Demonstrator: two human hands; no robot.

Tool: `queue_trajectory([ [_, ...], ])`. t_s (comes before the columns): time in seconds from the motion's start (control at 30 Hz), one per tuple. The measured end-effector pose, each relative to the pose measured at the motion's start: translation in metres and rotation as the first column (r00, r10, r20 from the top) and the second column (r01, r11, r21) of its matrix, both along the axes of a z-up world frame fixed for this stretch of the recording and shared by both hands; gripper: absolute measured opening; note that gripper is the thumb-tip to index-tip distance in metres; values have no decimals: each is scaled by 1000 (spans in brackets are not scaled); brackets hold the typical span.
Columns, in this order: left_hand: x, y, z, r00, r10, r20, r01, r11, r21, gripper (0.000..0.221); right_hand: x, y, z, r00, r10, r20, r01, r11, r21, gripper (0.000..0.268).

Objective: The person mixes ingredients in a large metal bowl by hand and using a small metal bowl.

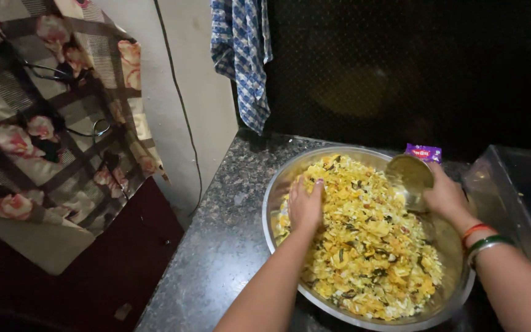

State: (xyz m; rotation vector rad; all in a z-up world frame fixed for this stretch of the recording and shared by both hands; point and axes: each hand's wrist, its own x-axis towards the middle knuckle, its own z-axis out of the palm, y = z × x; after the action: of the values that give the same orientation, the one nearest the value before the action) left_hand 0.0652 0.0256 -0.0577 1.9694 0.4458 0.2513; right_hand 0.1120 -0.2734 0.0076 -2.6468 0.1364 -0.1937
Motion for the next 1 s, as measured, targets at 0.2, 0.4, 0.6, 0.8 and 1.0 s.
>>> queue_trajectory([
  [0.2, 8, 3, 10, 998, -18, 52, 33, 956, -293, 89, 50, -10, -53, 981, 174, -86, -113, 872, 476, 76],
  [0.4, 1, 0, 18, 999, -37, 40, 48, 940, -338, 86, 22, 17, -32, 933, 230, -278, -49, 844, 535, 65],
  [0.6, -19, 2, 48, 997, -80, -9, 65, 863, -501, 83, 5, 16, -3, 923, 383, -17, -345, 848, 402, 73],
  [0.8, -3, 1, 12, 992, -21, 122, 64, 932, -356, 76, -55, 19, 65, 784, 566, 256, -594, 803, 42, 75],
  [1.0, -4, -4, 4, 986, 33, 164, 21, 947, -320, 73, -80, 19, 95, 978, 163, 133, -163, 987, -6, 69],
])
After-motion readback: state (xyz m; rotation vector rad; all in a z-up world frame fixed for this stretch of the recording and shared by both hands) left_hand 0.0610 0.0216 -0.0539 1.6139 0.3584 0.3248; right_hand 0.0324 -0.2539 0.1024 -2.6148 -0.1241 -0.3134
